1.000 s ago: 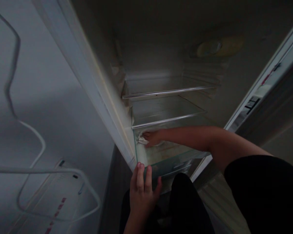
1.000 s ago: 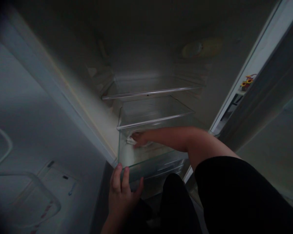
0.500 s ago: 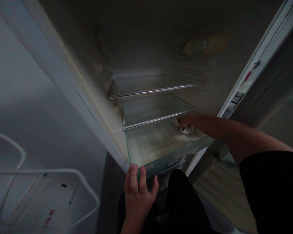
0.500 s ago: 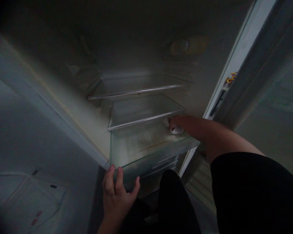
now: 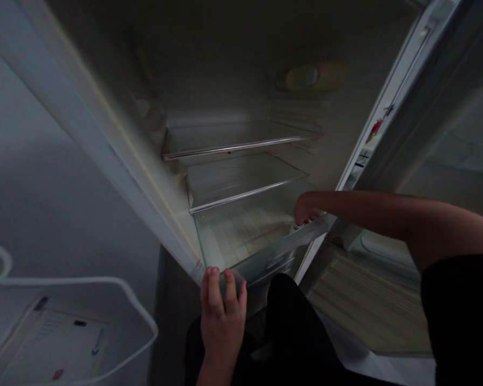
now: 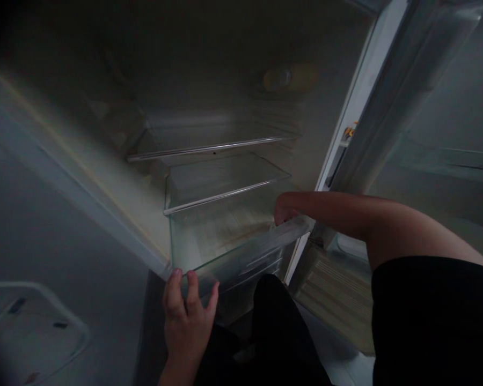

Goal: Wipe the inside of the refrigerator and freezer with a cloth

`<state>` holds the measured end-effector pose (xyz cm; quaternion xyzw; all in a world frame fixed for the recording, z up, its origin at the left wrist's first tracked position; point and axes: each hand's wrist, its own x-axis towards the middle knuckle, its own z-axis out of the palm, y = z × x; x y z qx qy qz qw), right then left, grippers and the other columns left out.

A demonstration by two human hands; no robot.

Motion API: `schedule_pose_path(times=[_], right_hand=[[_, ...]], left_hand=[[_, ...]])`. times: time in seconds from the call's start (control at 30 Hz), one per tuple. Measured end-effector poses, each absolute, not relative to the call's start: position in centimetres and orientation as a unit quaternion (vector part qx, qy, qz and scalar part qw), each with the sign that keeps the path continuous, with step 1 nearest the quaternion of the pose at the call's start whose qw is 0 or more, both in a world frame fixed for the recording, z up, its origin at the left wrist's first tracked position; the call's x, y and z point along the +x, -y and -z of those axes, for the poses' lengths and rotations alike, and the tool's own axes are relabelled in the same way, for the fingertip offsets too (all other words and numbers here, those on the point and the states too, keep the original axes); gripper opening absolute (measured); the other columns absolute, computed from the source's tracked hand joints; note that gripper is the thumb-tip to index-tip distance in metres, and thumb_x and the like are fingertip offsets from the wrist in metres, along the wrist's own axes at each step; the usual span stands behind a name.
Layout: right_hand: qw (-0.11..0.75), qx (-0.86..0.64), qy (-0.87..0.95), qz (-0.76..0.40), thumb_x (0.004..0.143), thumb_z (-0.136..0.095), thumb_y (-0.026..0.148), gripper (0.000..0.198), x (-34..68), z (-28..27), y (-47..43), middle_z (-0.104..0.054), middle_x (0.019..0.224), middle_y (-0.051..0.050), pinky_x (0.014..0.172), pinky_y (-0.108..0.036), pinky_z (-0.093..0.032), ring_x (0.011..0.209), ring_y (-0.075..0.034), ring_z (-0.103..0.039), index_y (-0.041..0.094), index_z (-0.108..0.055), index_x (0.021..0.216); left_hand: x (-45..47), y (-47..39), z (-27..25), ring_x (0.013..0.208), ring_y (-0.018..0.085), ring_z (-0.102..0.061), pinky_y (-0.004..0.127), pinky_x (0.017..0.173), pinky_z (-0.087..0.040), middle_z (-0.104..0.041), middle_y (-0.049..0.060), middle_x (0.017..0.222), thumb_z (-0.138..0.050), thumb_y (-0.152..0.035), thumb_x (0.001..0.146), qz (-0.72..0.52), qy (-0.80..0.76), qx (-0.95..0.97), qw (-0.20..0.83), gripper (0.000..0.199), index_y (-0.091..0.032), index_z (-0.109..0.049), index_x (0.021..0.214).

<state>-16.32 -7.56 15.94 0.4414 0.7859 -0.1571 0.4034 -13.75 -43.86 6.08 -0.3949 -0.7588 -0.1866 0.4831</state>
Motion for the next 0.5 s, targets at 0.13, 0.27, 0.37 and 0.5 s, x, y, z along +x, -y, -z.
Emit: schedule_pose_path(times=[0.13,0.27,0.37,0.5], right_hand=[[0.538,0.238,-0.774,0.234,0.093,-0.05,0.02,0.027,-17.5,-17.6,11.1,-0.071,0.08,-0.009,0.076,-0.041,-0.055,0.068,-0.02,-0.068,0.004,-0.071,0.09],[0.553,0.059,-0.794,0.244,0.092,-0.054,0.027,0.026,-19.6,-17.5,17.7,-0.072,0.088,-0.008,0.07,-0.043,-0.058,0.065,-0.021,-0.067,0.012,-0.073,0.102],[0.566,-0.032,-0.775,0.281,0.089,-0.06,0.028,0.022,-21.7,-16.0,22.9,-0.072,0.085,-0.006,0.065,-0.038,-0.058,0.066,-0.022,-0.069,0.013,-0.074,0.099],[0.538,-0.149,-0.784,0.272,0.089,-0.059,0.022,0.019,-25.5,-13.2,27.7,-0.07,0.079,-0.005,0.064,-0.036,-0.059,0.071,-0.023,-0.071,0.01,-0.074,0.089]], left_hand=[[-13.7,43.7,-6.1,0.142,0.042,-0.048,0.052,0.103,-0.06,-0.049,0.028,0.138,-0.081,-0.02,0.084,0.189,0.761,-0.387,0.485,0.096,-0.004,-0.026,0.162],[-13.6,43.8,-6.1,0.14,0.042,-0.05,0.051,0.102,-0.06,-0.051,0.029,0.137,-0.082,-0.02,0.083,0.172,0.762,-0.386,0.49,0.097,-0.001,-0.027,0.16],[-13.5,43.9,-6.1,0.14,0.042,-0.051,0.05,0.101,-0.061,-0.051,0.028,0.137,-0.082,-0.02,0.083,0.172,0.764,-0.38,0.493,0.097,-0.003,-0.027,0.161],[-13.6,44.0,-5.9,0.14,0.039,-0.052,0.047,0.102,-0.06,-0.053,0.025,0.136,-0.081,-0.019,0.084,0.178,0.765,-0.37,0.496,0.093,-0.006,-0.03,0.161]])
